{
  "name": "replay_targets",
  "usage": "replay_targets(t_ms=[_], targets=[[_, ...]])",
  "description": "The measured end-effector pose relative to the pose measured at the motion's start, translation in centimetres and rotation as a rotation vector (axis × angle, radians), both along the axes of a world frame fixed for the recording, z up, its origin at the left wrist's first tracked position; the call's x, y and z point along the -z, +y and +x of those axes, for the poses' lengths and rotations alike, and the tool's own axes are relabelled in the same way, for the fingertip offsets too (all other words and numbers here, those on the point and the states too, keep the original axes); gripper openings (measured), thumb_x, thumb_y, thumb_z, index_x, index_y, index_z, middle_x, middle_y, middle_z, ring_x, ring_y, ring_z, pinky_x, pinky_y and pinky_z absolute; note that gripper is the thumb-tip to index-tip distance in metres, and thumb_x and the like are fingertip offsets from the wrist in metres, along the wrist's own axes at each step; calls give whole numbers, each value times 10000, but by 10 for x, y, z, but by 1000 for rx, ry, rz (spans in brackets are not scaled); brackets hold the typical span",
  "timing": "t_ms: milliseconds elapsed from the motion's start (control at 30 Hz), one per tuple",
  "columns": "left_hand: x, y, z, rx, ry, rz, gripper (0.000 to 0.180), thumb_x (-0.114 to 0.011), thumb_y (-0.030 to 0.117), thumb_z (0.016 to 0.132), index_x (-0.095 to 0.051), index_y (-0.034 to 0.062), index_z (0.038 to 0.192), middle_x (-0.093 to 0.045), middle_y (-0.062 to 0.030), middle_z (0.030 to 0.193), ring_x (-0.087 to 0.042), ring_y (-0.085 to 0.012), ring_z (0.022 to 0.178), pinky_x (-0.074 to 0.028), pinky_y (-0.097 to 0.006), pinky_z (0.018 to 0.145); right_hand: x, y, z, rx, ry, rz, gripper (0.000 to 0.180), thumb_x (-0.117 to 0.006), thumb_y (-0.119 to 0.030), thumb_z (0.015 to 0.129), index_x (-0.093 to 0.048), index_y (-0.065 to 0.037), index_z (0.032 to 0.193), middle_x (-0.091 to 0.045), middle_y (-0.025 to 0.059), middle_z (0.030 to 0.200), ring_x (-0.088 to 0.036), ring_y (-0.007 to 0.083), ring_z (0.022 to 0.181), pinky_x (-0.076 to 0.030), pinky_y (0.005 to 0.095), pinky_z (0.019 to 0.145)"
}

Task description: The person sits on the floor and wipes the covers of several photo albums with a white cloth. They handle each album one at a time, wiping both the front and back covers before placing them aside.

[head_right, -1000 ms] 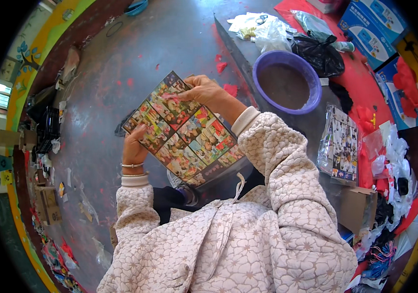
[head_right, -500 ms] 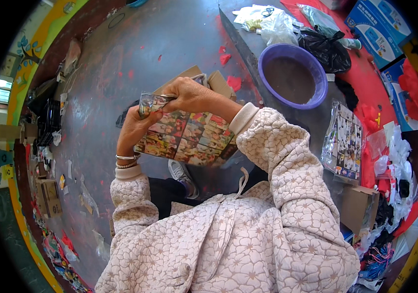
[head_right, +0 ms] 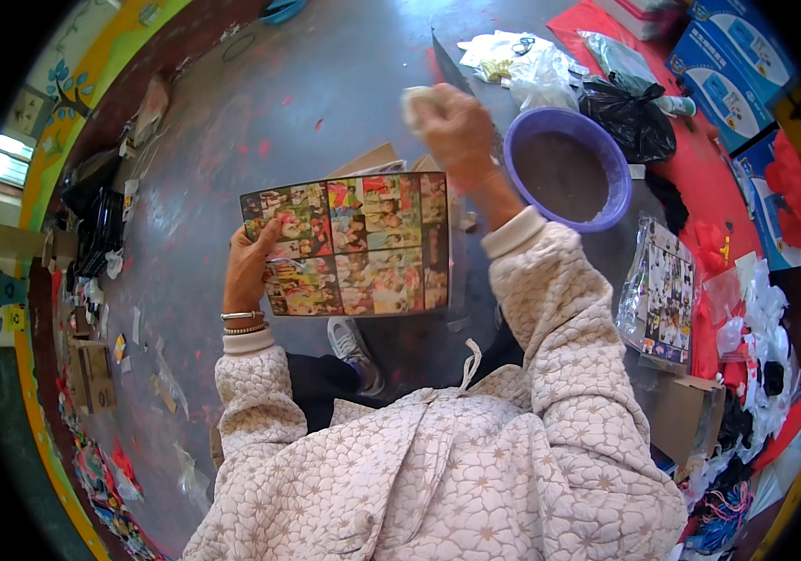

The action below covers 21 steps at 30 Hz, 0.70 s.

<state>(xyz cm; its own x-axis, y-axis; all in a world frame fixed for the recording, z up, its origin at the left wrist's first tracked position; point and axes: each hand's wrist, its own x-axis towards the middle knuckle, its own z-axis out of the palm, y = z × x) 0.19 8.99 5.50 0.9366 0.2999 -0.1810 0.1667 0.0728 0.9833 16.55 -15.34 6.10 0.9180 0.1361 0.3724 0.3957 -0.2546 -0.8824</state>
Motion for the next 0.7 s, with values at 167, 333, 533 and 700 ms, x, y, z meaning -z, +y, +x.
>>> replay_targets(t_ms=[167,333,533,700], targets=[[11,-27,13,45,-54,-57,192,-551,197,858,-613,16,876,-626,-21,796,-568,-64,655,-459,-218,559,-7,55,-64,-197,-564,-176,159,-593,-99,723,-616,-39,868,-613,108,936,-611,208,742,-494,304,634],[36,-35,9,23,-106,-182,186,-528,180,872,-615,16,879,-624,-15,806,-563,-62,674,-452,-212,586,28,73,-72,-224,-991,-365,244,-605,-97,662,-595,-76,905,-605,89,969,-600,201,809,-489,305,673],[28,-21,-5,30,-56,-15,174,-535,143,865,-623,0,909,-628,-5,790,-547,-45,665,-435,-202,574,31,7,-5,-249,121,-922,180,-573,-122,688,-635,-44,838,-632,154,821,-621,281,814,-490,374,711],[25,-9,-6,-43,-154,91,203,-545,188,864,-627,4,882,-610,23,738,-525,-40,644,-428,-217,572,1,-32,13,188,136,-786,226,-492,-213,741,-644,-72,829,-633,159,832,-615,312,812,-474,427,715]])
